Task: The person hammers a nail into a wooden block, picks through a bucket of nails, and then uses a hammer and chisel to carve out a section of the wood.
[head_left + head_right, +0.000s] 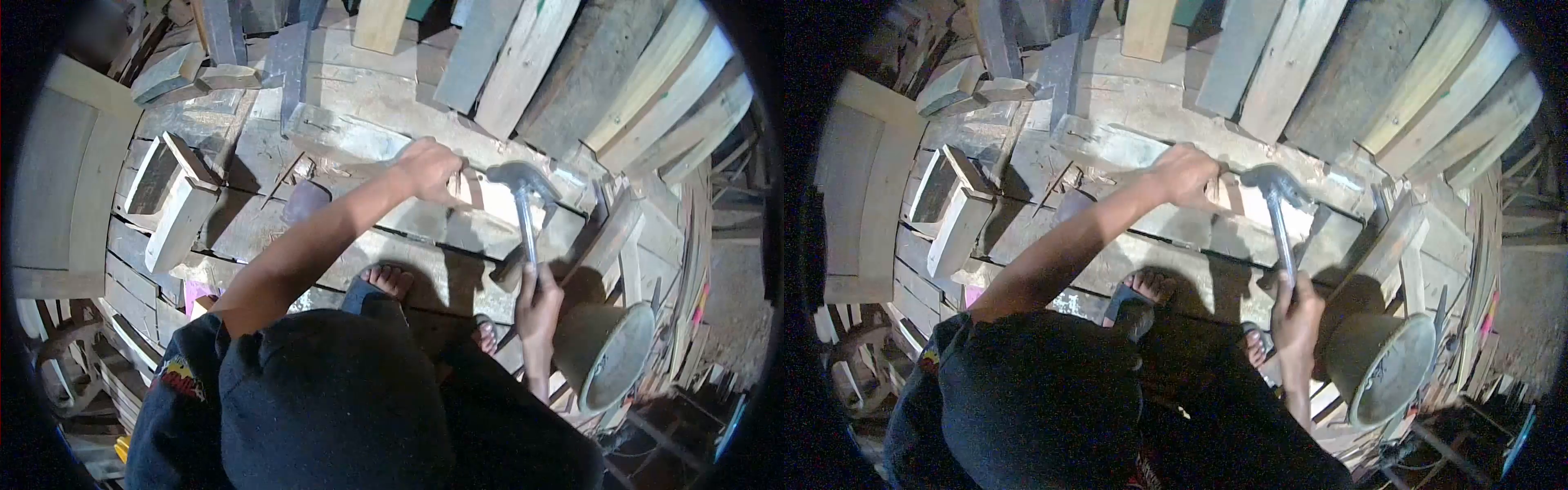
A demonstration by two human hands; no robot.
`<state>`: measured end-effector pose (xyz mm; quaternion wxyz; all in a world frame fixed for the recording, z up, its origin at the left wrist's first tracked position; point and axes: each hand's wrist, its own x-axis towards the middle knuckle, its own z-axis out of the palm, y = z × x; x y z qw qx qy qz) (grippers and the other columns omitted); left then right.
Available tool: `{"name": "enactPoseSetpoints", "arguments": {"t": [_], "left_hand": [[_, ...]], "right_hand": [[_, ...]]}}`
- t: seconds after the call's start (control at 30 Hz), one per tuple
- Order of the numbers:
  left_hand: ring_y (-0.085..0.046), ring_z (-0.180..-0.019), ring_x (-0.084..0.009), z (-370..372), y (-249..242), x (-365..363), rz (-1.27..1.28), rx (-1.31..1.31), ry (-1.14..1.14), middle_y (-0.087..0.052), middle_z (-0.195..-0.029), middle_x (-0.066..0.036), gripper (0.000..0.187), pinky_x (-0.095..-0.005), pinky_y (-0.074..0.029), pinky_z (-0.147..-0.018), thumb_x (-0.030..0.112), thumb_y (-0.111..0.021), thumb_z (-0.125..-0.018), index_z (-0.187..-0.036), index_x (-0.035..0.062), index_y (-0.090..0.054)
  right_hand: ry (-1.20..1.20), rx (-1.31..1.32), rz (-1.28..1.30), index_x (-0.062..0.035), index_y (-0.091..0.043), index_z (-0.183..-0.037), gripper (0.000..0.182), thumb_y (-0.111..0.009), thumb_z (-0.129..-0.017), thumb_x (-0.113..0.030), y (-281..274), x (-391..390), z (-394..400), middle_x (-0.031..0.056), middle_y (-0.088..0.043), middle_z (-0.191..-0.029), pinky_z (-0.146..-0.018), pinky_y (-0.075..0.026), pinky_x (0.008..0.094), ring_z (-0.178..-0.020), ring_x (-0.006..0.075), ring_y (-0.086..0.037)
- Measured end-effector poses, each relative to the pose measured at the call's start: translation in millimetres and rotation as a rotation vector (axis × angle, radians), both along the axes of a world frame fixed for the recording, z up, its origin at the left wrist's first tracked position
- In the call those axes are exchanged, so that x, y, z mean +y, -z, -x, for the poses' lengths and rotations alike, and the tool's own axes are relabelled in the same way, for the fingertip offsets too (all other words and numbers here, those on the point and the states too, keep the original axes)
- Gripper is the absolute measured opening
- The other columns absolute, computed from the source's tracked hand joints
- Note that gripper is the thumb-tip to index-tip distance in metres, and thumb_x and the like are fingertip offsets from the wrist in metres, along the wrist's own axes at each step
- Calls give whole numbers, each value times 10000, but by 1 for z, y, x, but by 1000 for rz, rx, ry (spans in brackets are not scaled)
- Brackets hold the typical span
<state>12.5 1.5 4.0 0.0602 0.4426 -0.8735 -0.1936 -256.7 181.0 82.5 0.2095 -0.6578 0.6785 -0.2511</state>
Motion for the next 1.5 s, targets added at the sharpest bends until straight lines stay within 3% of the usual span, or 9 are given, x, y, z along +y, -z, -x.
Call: {"name": "enactPoseSetpoints", "arguments": {"t": [0.33, 0.4, 0.47, 0.6, 0.77, 0.93, 1.0, 1.37, 1.5], "left_hand": [[-751, -871, -378, 1, 15, -3, 66, 69, -19, -764, -848, -147, 454, -476, -578, -807, 441, -845, -657, -945, 103, -748], [-749, -872, -380, 2, 16, -3, 62, 72, -32, -765, -852, -148, 445, -476, -576, -806, 445, -840, -661, -939, 108, -754], [-747, -880, -380, 5, 13, -2, 55, 65, 9, -765, -857, -155, 463, -483, -574, -807, 471, -839, -672, -938, 101, -758], [-743, -895, -382, 4, 4, -1, -1, 41, -3, -765, -882, -159, 494, -486, -568, -834, 474, -848, -669, -988, 106, -764], [-744, -890, -381, 0, 23, -3, 95, 73, -12, -760, -888, -155, 508, -490, -570, -816, 447, -851, -655, -1035, 126, -750], [-744, -898, -369, 0, 11, -4, 20, 50, -19, -761, -885, -154, 479, -484, -570, -827, 429, -848, -656, -1027, 140, -755], [-746, -901, -371, 0, 8, -4, 8, 63, 3, -758, -871, -158, 479, -484, -569, -827, 422, -848, -663, -1029, 126, -759], [-752, -973, -364, 3, 2, -3, -27, -22, -23, -785, -954, -150, 527, -472, -576, -868, 444, -842, -664, -1060, 104, -773], [-743, -939, -375, 0, 11, -4, 28, -4, -13, -770, -902, -151, 525, -494, -558, -886, 484, -835, -672, -1020, 97, -765]], "right_hand": [[41, -551, 476, -44, -533, -1041, 546, -446, -1129, -575, -3, -1, 37, 14, -542, -806, -508, -344, 247, -623, 98, -489], [-24, 263, 403, -12, -656, -1141, 369, -523, -1127, -356, 25, -7, 13, 171, -634, -768, -626, -499, 433, -610, 241, -583], [57, 28, -223, 49, -676, -1118, 314, -594, -1097, -253, 24, 1, -14, 313, -687, -828, -690, -540, 485, -783, 492, -722], [4, -67, -82, 37, -679, -1089, 319, -576, -1111, -264, -21, 0, -7, 146, -611, -702, -615, -473, 377, -664, 139, -563], [276, -489, 423, -50, -507, -1002, 640, -401, -1094, -674, -50, -2, 20, 21, -490, -766, -515, -332, 245, -617, 86, -439], [50, -160, 466, 16, -627, -878, 342, -515, -1098, -220, 36, -4, 8, 111, -571, -695, -555, -446, 368, -611, 205, -551], [48, -32, -170, 63, -641, -1013, 362, -526, -1134, -258, 40, 1, -18, 203, -589, -704, -650, -476, 445, -660, 196, -554], [75, -650, 536, -29, -548, -924, 527, -428, -1126, -500, -54, -6, 44, 22, -525, -707, -511, -389, 263, -564, 112, -485], [1, -7, 354, 90, -622, -1016, 362, -546, -1122, -248, 32, -5, -1, 129, -591, -669, -643, -520, 389, -619, 230, -589]]}}
